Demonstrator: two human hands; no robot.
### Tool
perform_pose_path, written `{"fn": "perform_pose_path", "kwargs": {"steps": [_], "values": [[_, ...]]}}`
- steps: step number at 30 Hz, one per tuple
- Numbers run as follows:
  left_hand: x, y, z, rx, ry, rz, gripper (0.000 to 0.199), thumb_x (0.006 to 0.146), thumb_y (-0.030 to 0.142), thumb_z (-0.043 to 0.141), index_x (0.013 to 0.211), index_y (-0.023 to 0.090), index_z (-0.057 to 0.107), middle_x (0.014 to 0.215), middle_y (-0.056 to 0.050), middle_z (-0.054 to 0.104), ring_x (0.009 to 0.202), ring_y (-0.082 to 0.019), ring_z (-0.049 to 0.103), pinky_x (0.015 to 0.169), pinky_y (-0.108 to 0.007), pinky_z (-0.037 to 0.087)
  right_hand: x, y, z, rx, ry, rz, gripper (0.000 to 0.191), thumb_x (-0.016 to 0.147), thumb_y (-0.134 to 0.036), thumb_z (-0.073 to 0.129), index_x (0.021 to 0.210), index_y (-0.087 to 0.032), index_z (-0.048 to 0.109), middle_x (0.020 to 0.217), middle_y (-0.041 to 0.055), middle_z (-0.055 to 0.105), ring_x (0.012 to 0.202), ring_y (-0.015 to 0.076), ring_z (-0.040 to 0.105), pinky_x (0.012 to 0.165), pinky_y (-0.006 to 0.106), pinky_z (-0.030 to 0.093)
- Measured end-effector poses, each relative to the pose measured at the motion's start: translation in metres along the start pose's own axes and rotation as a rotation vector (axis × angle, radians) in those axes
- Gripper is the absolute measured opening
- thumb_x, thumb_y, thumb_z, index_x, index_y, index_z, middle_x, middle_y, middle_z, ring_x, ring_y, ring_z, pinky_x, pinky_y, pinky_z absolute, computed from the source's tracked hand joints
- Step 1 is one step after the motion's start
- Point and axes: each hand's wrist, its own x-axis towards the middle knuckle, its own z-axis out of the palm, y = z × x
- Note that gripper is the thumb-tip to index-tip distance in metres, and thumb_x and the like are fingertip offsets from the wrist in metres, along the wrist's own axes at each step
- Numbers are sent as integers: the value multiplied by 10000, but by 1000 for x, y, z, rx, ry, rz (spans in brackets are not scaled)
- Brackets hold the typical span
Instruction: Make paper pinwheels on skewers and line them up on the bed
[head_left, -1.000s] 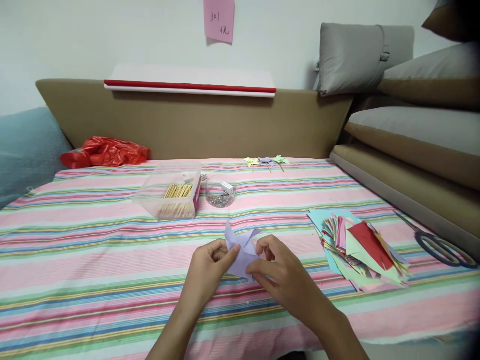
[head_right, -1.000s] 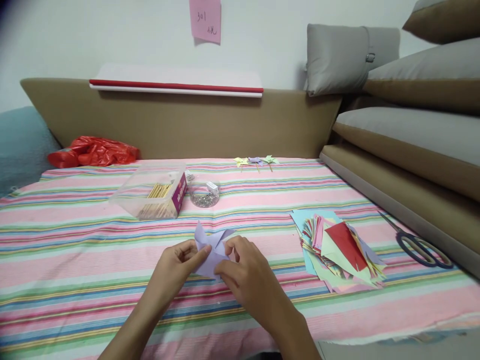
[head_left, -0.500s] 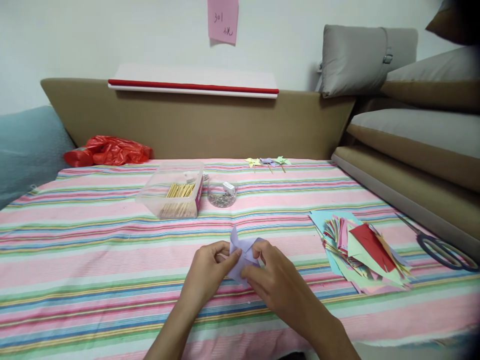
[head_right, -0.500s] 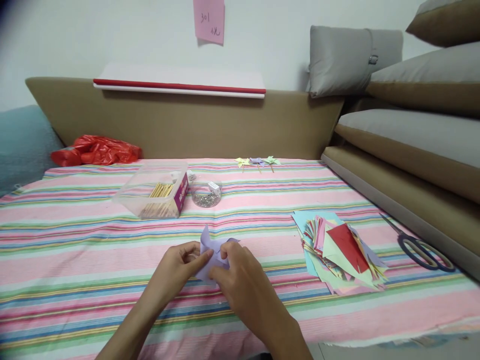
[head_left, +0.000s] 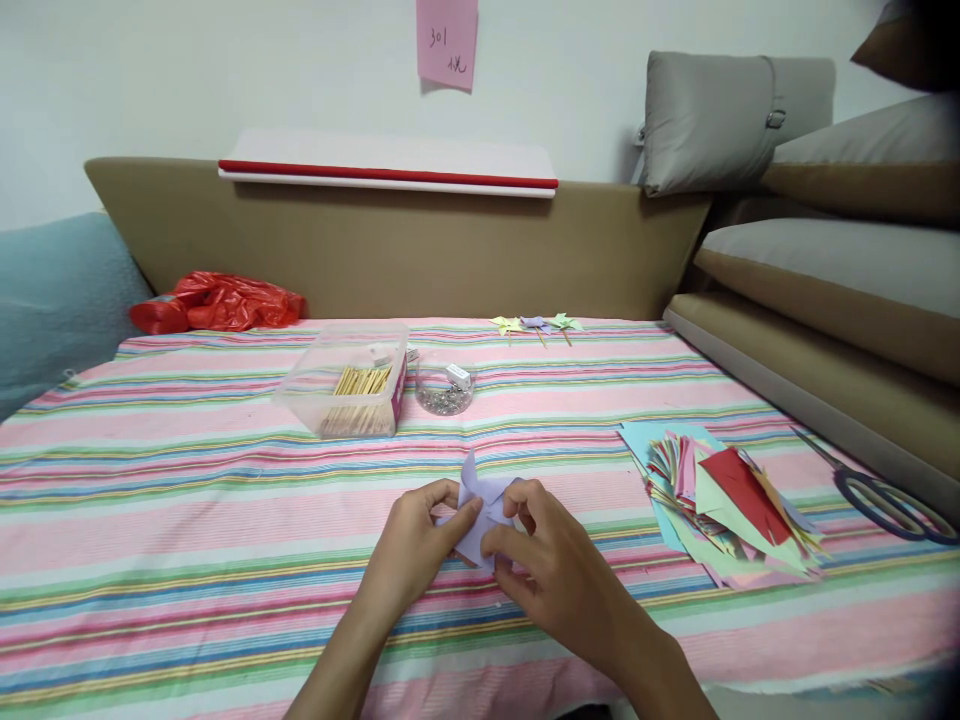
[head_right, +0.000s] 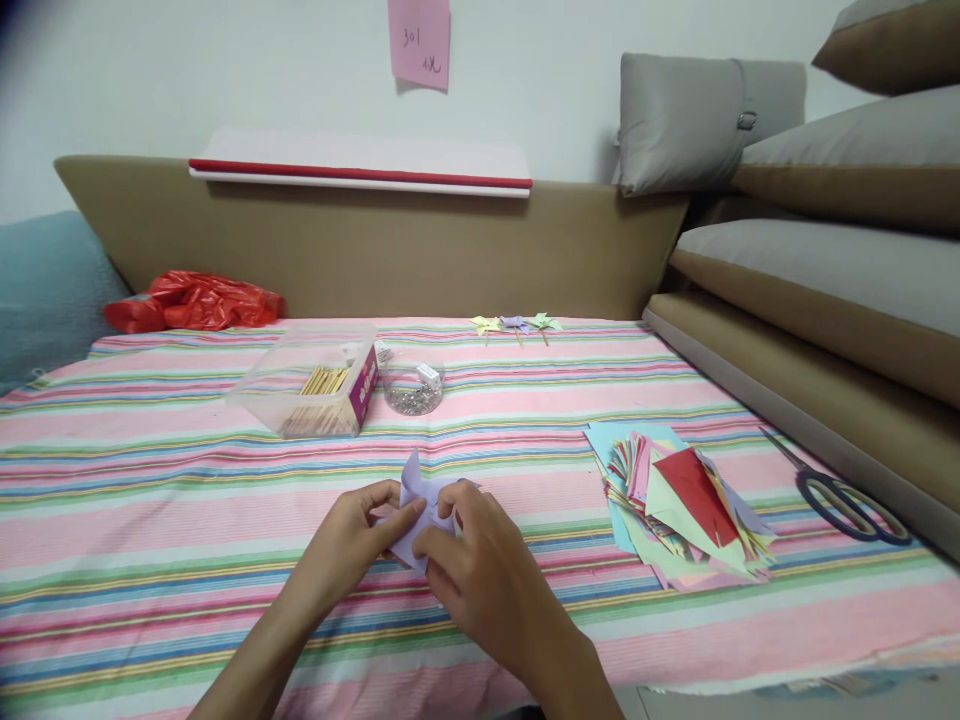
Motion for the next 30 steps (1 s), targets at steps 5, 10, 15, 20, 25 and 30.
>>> {"fn": "perform_pose_path", "kwargs": {"steps": [5,10,15,20,25,30], "values": [[0,1,1,74,9,9,254,866,379,600,698,188,607,583,31,544,548,-142,503,504,-218,356,-1,0,2,14,-9,0,208,792,-4,564,871,-195,548,1040,67,461,897,205,492,745,341,441],[-3,0,5,63,-58,-35,221,880,361,581,737,196,613,608,13,632,561,-196,666,509,-234,472,-1,-1,5,59,-42,14,254,741,14,576,859,-204,521,1061,61,479,935,213,493,766,342,436],[-4,-5,5,-8,-114,-53,238,898,391,558,760,203,604,639,-20,690,591,-255,726,528,-285,541,2,-2,3,54,-43,16,257,741,15,604,806,-202,483,985,36,517,895,198,483,752,329,411],[-2,-3,3,-30,-99,-30,247,878,409,597,758,194,617,617,-23,690,527,-228,688,524,-286,537,4,2,0,42,-11,-40,239,838,-91,664,755,-202,470,826,2,555,788,176,482,736,332,393],[-1,-1,2,-82,-68,-25,262,840,415,651,707,194,610,567,8,634,500,-185,630,502,-259,523,5,7,-4,96,-9,-80,214,822,-55,709,798,-200,553,790,-21,638,790,172,544,779,343,391],[0,-2,1,-113,-47,-42,288,832,446,662,716,186,620,569,19,596,525,-176,606,506,-266,538,3,12,-9,192,13,-82,201,832,-24,693,855,-214,632,877,-20,710,853,172,623,805,343,405]]}}
